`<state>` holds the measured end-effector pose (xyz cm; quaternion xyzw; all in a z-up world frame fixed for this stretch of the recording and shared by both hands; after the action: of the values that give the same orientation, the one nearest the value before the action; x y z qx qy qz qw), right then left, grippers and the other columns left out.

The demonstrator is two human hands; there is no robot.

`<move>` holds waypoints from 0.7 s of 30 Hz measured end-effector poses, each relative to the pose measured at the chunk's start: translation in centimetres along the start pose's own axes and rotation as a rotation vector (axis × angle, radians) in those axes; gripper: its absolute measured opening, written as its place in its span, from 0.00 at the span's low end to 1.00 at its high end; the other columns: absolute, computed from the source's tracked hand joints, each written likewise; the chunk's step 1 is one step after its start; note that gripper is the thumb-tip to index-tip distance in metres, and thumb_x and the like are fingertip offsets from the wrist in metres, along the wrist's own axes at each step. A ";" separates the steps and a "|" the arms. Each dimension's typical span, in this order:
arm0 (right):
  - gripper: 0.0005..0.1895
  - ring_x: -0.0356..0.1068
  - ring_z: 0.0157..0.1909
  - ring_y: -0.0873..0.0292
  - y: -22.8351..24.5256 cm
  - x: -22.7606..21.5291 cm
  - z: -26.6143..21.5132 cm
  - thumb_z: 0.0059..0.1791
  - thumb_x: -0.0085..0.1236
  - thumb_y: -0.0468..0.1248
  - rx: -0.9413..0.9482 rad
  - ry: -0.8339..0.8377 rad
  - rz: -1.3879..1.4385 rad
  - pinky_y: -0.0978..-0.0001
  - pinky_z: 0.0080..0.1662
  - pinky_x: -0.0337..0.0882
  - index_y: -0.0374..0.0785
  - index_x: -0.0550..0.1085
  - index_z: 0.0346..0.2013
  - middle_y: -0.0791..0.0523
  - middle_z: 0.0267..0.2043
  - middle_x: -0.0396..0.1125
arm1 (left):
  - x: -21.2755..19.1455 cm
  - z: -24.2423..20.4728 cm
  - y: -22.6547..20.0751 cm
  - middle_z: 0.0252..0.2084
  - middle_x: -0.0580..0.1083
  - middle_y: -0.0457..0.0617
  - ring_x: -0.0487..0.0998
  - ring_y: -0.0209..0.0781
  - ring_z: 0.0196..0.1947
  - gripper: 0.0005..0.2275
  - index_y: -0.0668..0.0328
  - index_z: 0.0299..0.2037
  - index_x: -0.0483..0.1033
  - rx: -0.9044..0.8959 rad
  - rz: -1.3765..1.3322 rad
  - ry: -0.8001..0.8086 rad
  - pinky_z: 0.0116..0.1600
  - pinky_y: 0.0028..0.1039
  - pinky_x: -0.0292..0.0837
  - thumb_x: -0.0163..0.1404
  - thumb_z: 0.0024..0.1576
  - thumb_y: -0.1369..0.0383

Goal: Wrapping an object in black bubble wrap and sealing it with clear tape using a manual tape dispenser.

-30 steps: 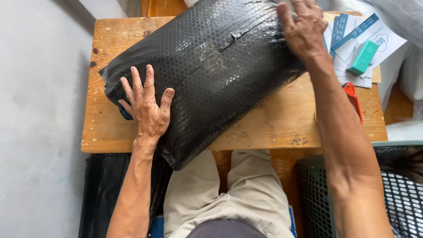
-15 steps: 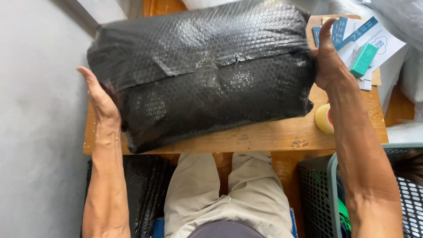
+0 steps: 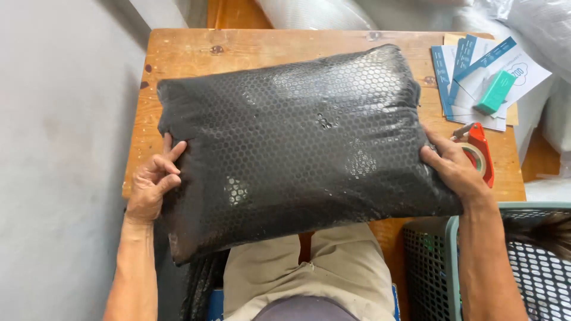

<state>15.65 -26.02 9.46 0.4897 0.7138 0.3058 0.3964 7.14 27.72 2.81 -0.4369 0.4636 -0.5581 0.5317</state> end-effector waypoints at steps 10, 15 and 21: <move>0.44 0.20 0.81 0.47 3.2 4.9 -0.4 0.50 0.30 0.68 -0.605 -0.249 -0.964 0.32 0.71 0.24 0.58 0.41 0.78 0.53 0.81 0.20 | 11.4 6.8 -9.2 0.79 0.41 0.56 0.32 0.62 0.77 0.37 0.37 0.75 0.50 0.055 0.973 0.014 0.70 0.69 0.27 0.34 0.56 0.36; 0.43 0.34 0.80 0.40 0.9 6.9 0.2 0.51 0.42 0.64 -0.760 -0.308 -0.993 0.27 0.70 0.35 0.54 0.49 0.78 0.50 0.82 0.35 | 13.1 6.3 -5.6 0.80 0.44 0.47 0.32 0.58 0.78 0.37 0.28 0.75 0.50 -0.099 1.094 0.120 0.67 0.73 0.16 0.35 0.53 0.33; 0.39 0.59 0.67 0.37 5.9 7.0 -0.6 0.49 0.48 0.65 -0.681 -0.286 -1.028 0.43 0.63 0.57 0.47 0.64 0.68 0.39 0.68 0.58 | 13.6 7.7 -7.9 0.80 0.42 0.47 0.30 0.60 0.78 0.41 0.30 0.75 0.49 -0.127 1.127 0.167 0.64 0.76 0.15 0.42 0.50 0.33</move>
<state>16.38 -17.48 12.77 -0.0332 0.6605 0.2179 0.7177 12.47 13.75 11.91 -0.1081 0.6980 -0.1921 0.6814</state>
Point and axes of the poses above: each hand's wrist, its own z-axis towards the middle knuckle, its own x-axis out of the palm, y = z × x, the point moved 5 cm from there along z, towards the middle knuckle
